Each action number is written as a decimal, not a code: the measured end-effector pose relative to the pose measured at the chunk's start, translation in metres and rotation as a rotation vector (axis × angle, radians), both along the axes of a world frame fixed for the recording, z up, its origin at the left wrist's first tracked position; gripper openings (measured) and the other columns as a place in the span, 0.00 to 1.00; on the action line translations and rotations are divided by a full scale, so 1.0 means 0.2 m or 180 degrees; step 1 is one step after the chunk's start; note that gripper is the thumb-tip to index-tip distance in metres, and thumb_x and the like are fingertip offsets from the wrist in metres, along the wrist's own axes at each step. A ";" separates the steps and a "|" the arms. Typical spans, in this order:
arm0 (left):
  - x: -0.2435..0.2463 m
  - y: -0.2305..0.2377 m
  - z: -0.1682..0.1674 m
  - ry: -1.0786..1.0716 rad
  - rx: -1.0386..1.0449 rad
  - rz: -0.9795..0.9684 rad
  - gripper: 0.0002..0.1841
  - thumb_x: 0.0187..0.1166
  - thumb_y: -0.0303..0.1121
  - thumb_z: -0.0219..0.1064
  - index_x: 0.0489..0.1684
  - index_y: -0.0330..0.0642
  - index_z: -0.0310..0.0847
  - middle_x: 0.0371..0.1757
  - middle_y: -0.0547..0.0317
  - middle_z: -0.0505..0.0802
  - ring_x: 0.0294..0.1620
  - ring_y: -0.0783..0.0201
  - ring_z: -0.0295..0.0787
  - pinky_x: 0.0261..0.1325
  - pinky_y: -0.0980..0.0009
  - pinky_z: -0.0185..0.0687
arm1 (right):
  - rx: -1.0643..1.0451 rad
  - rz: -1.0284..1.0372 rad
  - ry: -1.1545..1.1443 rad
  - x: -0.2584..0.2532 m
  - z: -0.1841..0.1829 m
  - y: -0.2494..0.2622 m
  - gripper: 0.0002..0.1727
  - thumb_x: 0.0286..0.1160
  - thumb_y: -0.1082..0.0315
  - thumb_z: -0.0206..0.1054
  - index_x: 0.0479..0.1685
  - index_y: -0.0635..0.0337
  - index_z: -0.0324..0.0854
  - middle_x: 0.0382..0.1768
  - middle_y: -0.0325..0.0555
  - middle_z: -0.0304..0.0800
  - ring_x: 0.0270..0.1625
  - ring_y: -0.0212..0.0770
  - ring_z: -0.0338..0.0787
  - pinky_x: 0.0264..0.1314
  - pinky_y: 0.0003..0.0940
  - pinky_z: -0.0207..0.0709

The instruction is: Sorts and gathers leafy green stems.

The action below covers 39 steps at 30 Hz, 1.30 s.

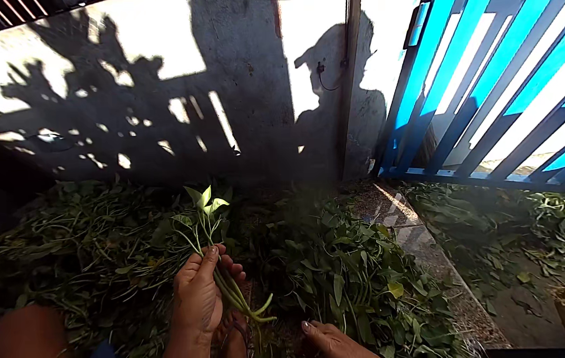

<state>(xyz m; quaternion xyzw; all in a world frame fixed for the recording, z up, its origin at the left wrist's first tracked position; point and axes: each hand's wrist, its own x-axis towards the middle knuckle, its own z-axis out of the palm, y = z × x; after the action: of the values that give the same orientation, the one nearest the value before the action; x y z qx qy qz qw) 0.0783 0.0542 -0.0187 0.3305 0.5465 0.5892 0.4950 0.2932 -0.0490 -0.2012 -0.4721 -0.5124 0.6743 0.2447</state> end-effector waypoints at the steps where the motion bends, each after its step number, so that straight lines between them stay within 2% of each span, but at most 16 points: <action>1: -0.02 0.01 0.00 0.0003 0.0000 0.0067 0.12 0.93 0.31 0.52 0.50 0.31 0.78 0.25 0.49 0.88 0.21 0.55 0.91 0.27 0.55 0.95 | -0.0035 -0.0622 -0.0471 0.07 -0.14 0.03 0.34 0.90 0.39 0.47 0.58 0.58 0.88 0.56 0.54 0.89 0.57 0.52 0.91 0.58 0.58 0.86; 4: -0.02 0.00 0.00 0.0009 -0.0059 0.0094 0.11 0.94 0.30 0.52 0.51 0.31 0.78 0.26 0.50 0.88 0.21 0.56 0.91 0.27 0.55 0.94 | -0.0641 -0.2558 -0.1881 0.31 -0.49 0.16 0.24 0.86 0.61 0.57 0.72 0.71 0.74 0.70 0.73 0.77 0.72 0.66 0.82 0.72 0.60 0.77; 7: 0.01 -0.01 -0.01 -0.0043 -0.0162 -0.0010 0.12 0.94 0.30 0.51 0.50 0.30 0.77 0.26 0.49 0.88 0.21 0.55 0.91 0.27 0.55 0.95 | -0.1279 -0.3075 -0.2011 0.51 -0.71 0.23 0.26 0.86 0.65 0.55 0.80 0.68 0.68 0.77 0.71 0.74 0.80 0.64 0.77 0.79 0.60 0.72; 11: 0.03 0.00 -0.01 -0.0072 -0.0251 -0.0137 0.12 0.94 0.30 0.51 0.49 0.31 0.78 0.26 0.49 0.88 0.22 0.55 0.91 0.28 0.54 0.95 | -0.0746 -0.2808 -0.1878 0.56 -0.73 0.27 0.22 0.80 0.57 0.69 0.64 0.64 0.85 0.65 0.67 0.86 0.73 0.63 0.83 0.76 0.64 0.72; 13: 0.04 -0.01 -0.02 -0.0097 -0.0262 -0.0201 0.11 0.94 0.30 0.51 0.49 0.31 0.77 0.26 0.49 0.88 0.22 0.55 0.91 0.28 0.55 0.95 | -0.0648 -0.2950 -0.2081 0.54 -0.69 0.27 0.23 0.76 0.58 0.72 0.65 0.62 0.85 0.71 0.72 0.78 0.75 0.68 0.78 0.76 0.64 0.71; 15: 0.06 -0.01 -0.02 -0.0090 -0.0279 -0.0253 0.11 0.94 0.29 0.51 0.49 0.31 0.77 0.26 0.49 0.88 0.22 0.55 0.91 0.29 0.55 0.95 | -0.0750 -0.3091 -0.2467 0.52 -0.66 0.27 0.23 0.79 0.64 0.66 0.73 0.57 0.80 0.79 0.75 0.66 0.78 0.71 0.74 0.77 0.62 0.72; 17: 0.07 -0.02 -0.03 -0.0077 -0.0306 -0.0316 0.11 0.93 0.29 0.51 0.49 0.30 0.78 0.26 0.49 0.88 0.23 0.54 0.92 0.29 0.54 0.95 | -0.0965 -0.2731 -0.2683 0.53 -0.66 0.28 0.23 0.83 0.66 0.60 0.77 0.55 0.78 0.82 0.74 0.64 0.81 0.70 0.71 0.80 0.61 0.70; 20: 0.08 -0.03 -0.03 -0.0093 -0.0331 -0.0406 0.12 0.94 0.30 0.52 0.50 0.30 0.78 0.27 0.49 0.88 0.23 0.54 0.92 0.29 0.54 0.95 | -0.1097 -0.1934 -0.2563 0.60 -0.78 0.28 0.23 0.87 0.59 0.56 0.74 0.57 0.82 0.76 0.66 0.79 0.83 0.64 0.72 0.83 0.62 0.64; 22: 0.08 -0.03 -0.03 -0.0189 -0.0364 -0.0398 0.12 0.94 0.30 0.51 0.50 0.30 0.78 0.26 0.49 0.88 0.23 0.54 0.91 0.29 0.53 0.94 | -0.0982 -0.1910 -0.2541 0.60 -0.80 0.27 0.22 0.87 0.57 0.57 0.70 0.57 0.84 0.72 0.63 0.84 0.80 0.63 0.77 0.81 0.64 0.67; 25: 0.09 -0.02 -0.03 -0.0379 -0.0404 -0.0348 0.14 0.95 0.31 0.48 0.49 0.31 0.77 0.26 0.51 0.86 0.22 0.57 0.89 0.30 0.55 0.94 | -0.0195 -0.2451 -0.2780 0.45 -0.54 0.22 0.21 0.87 0.61 0.55 0.68 0.61 0.83 0.67 0.67 0.83 0.71 0.65 0.84 0.71 0.63 0.77; 28: 0.12 -0.01 -0.03 -0.0500 -0.0458 -0.0259 0.13 0.95 0.32 0.49 0.48 0.33 0.77 0.26 0.53 0.85 0.21 0.59 0.88 0.31 0.56 0.94 | 0.1722 -0.3356 -0.2763 0.28 -0.28 0.17 0.16 0.82 0.67 0.58 0.54 0.69 0.87 0.49 0.67 0.88 0.49 0.65 0.92 0.48 0.62 0.85; 29: 0.13 -0.01 -0.03 -0.0522 -0.0480 -0.0248 0.12 0.94 0.31 0.50 0.49 0.33 0.77 0.26 0.53 0.85 0.22 0.59 0.88 0.32 0.56 0.94 | 0.1804 -0.3368 -0.2587 0.26 -0.24 0.16 0.16 0.83 0.66 0.58 0.54 0.68 0.87 0.48 0.63 0.89 0.47 0.61 0.92 0.48 0.59 0.86; 32: 0.14 -0.02 -0.07 -0.0625 -0.0487 -0.0337 0.09 0.91 0.27 0.54 0.52 0.30 0.79 0.27 0.52 0.86 0.24 0.57 0.88 0.35 0.54 0.94 | 0.0583 -0.2978 -0.1355 0.28 -0.12 0.19 0.16 0.86 0.64 0.56 0.57 0.67 0.83 0.41 0.58 0.89 0.43 0.53 0.89 0.49 0.56 0.80; 34: 0.15 -0.02 -0.08 -0.0655 -0.0493 -0.0444 0.10 0.91 0.25 0.53 0.51 0.30 0.80 0.27 0.52 0.86 0.24 0.57 0.88 0.36 0.55 0.94 | 0.0923 -0.3400 -0.0923 0.22 0.08 0.15 0.17 0.87 0.64 0.56 0.56 0.70 0.82 0.37 0.52 0.87 0.38 0.43 0.85 0.46 0.45 0.80; 36: 0.15 -0.03 -0.09 -0.0651 -0.0509 -0.0493 0.11 0.92 0.26 0.52 0.51 0.30 0.80 0.27 0.52 0.86 0.25 0.57 0.88 0.37 0.54 0.94 | 0.1764 -0.3911 -0.0511 0.13 0.25 0.10 0.13 0.89 0.67 0.56 0.53 0.68 0.81 0.32 0.37 0.83 0.29 0.24 0.81 0.35 0.21 0.78; 39: 0.16 -0.04 -0.08 -0.0688 -0.0523 -0.0466 0.10 0.92 0.26 0.53 0.52 0.29 0.80 0.28 0.50 0.87 0.27 0.56 0.90 0.39 0.54 0.94 | 0.1692 -0.3598 0.0087 0.10 0.28 0.09 0.16 0.89 0.70 0.56 0.64 0.71 0.81 0.33 0.38 0.85 0.26 0.25 0.78 0.29 0.23 0.75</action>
<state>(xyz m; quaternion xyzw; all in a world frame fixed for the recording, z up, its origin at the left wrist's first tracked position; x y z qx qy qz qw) 0.1102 0.0461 -0.0345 0.2625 0.5108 0.5370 0.6179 0.3136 -0.0306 -0.1445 -0.5845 -0.3305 0.2961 0.6793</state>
